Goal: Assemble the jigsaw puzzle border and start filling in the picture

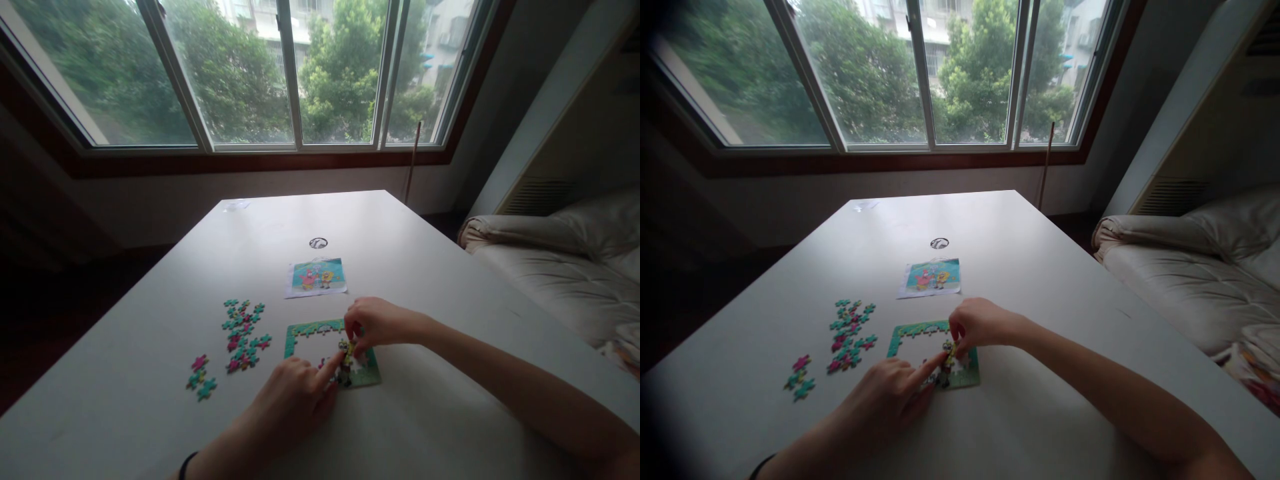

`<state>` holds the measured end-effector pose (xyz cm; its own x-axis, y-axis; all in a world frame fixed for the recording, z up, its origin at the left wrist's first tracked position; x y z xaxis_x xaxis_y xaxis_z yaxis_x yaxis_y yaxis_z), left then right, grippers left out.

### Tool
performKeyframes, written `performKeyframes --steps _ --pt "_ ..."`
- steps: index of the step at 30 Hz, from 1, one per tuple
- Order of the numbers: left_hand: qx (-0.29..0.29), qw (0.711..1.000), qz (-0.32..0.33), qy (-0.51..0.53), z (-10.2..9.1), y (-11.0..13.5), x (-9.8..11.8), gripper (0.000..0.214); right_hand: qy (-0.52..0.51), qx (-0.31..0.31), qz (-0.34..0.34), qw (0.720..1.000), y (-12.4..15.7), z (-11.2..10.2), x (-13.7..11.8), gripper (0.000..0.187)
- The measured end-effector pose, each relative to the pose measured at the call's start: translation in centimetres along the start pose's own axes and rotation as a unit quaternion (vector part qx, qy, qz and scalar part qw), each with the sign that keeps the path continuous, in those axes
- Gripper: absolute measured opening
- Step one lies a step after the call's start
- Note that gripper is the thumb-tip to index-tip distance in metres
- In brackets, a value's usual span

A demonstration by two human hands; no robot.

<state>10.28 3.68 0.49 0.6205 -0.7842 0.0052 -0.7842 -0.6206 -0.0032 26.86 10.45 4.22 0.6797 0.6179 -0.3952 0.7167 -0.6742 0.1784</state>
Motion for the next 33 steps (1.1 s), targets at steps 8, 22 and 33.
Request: performKeyframes --steps 8,22,33 --pt "0.003 1.000 -0.002 0.018 0.1 0.1 0.1 0.046 -0.014 0.002 -0.015 1.000 -0.1 0.2 0.1 0.019" --pt "0.089 0.991 0.035 0.097 -1.1 -0.3 0.1 0.050 -0.018 0.014 -0.022 0.999 0.1 -0.2 -0.1 0.017" --pt "0.094 0.984 0.051 0.140 -1.1 -0.4 0.0 0.050 -0.099 0.112 0.047 0.988 0.1 -2.0 1.4 0.025"
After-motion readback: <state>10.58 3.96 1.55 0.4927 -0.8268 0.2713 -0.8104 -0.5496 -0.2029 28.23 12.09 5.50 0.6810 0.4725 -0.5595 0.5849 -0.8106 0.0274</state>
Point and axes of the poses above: each hand's wrist, its own y-axis away from the middle knuckle, its own z-axis out of the palm, x = y × z, the point moved 3 cm from there along -y, towards the middle knuckle, and after that the axes turned 1 degree about -x, right-handed, at the moved point
